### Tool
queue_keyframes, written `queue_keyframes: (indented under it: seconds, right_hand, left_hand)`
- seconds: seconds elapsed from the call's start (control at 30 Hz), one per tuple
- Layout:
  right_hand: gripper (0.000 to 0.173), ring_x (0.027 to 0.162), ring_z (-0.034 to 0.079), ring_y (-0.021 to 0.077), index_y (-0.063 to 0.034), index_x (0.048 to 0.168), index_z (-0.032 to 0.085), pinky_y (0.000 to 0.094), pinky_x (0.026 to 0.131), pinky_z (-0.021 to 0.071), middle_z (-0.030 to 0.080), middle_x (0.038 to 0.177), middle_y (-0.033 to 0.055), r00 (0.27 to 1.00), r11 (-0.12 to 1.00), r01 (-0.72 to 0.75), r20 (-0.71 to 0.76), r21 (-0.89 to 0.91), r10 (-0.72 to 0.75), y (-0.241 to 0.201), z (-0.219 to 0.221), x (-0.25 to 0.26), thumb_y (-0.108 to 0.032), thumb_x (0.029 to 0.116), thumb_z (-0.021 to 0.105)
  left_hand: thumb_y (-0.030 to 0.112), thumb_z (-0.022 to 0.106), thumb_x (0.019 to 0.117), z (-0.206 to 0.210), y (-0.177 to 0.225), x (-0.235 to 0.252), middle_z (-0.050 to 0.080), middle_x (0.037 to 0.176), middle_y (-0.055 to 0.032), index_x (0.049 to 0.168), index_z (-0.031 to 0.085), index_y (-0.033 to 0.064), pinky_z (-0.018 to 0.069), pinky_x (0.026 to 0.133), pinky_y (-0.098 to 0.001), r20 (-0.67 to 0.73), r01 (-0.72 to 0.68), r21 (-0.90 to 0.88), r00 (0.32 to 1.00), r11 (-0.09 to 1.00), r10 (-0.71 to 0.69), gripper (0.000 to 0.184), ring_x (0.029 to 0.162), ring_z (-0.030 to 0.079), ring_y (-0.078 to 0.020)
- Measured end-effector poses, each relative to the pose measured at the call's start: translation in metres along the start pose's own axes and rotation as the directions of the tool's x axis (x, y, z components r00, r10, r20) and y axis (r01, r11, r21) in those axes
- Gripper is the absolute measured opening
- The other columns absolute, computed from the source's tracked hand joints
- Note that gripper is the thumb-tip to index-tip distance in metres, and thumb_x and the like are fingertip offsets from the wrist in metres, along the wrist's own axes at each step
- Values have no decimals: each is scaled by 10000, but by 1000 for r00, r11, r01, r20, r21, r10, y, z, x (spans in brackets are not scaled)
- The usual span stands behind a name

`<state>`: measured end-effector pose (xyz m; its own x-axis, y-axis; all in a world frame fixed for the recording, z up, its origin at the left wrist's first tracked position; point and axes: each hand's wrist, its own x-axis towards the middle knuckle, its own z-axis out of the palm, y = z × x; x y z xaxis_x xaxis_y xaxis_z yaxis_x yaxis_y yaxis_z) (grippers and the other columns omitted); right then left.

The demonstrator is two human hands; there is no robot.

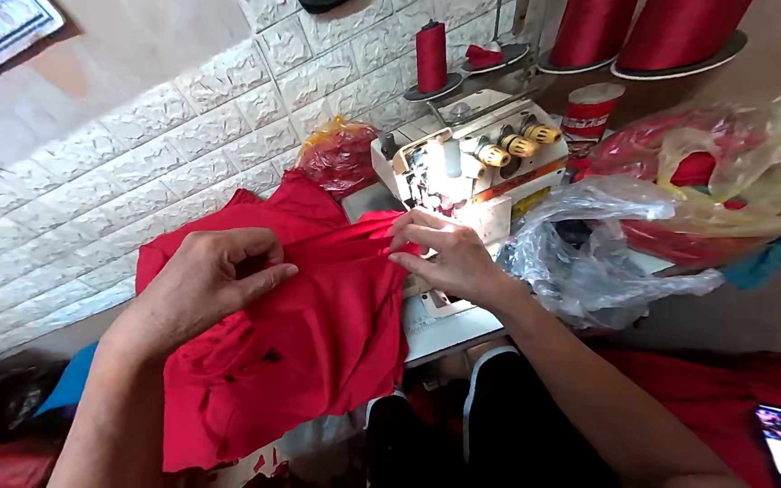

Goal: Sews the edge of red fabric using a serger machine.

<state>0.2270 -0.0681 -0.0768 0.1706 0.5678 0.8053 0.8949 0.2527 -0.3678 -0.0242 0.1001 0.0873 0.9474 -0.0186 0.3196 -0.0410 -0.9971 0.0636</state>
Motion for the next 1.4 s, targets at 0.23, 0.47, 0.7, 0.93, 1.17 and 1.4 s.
queue_keyframes:
  seconds: [0.23,0.47,0.7,0.93,1.17,1.4]
  right_hand:
    - [120,568,486,103,-108,1037,730,295,527,422,649,817,9,991,996,-80,-103,50,85,-13,3,3,-195,957,705]
    - [192,694,635,102,-111,931,765,309,592,529,688,851,-3,1000,1000,0,1,-21,0,-36,-29,-34,-250,974,638]
    - [230,826,699,138,-146,1058,785,359,703,550,762,1120,21,981,981,-188,-50,-54,186,-18,-43,-106,-271,1020,595]
    - [192,828,700,132,-144,1007,798,340,686,517,771,1088,12,976,983,-158,-164,-88,142,-1,-25,-95,-209,991,617]
    - [152,867,718,185,-121,980,788,377,720,566,763,1013,38,987,987,-92,-140,-135,73,19,-25,-53,-152,944,644]
    - [177,623,559,154,-105,1095,749,348,556,476,645,850,45,953,964,-256,-186,-74,239,16,-28,-29,-187,965,661]
  left_hand:
    - [285,642,961,2,10,-17,589,664,130,843,668,189,424,486,-157,-84,5,-168,996,986,-20,154,551,523,34]
    - [297,634,984,11,60,-9,604,710,112,925,697,140,443,530,-135,-148,-139,2,979,990,138,180,603,534,52]
    - [363,547,1042,59,73,26,618,716,40,833,729,133,440,583,-233,-16,-279,151,959,948,285,360,677,590,-75]
    - [377,599,1020,60,62,47,644,782,90,864,742,145,470,639,-146,-11,-210,-1,978,978,210,314,727,588,38]
    - [398,664,958,55,50,62,639,857,96,907,750,165,498,692,-166,-37,-119,-21,992,993,118,253,796,599,18]
    - [338,669,973,52,31,68,633,806,99,907,725,168,468,589,-158,-128,18,-64,991,998,-26,192,673,567,29]
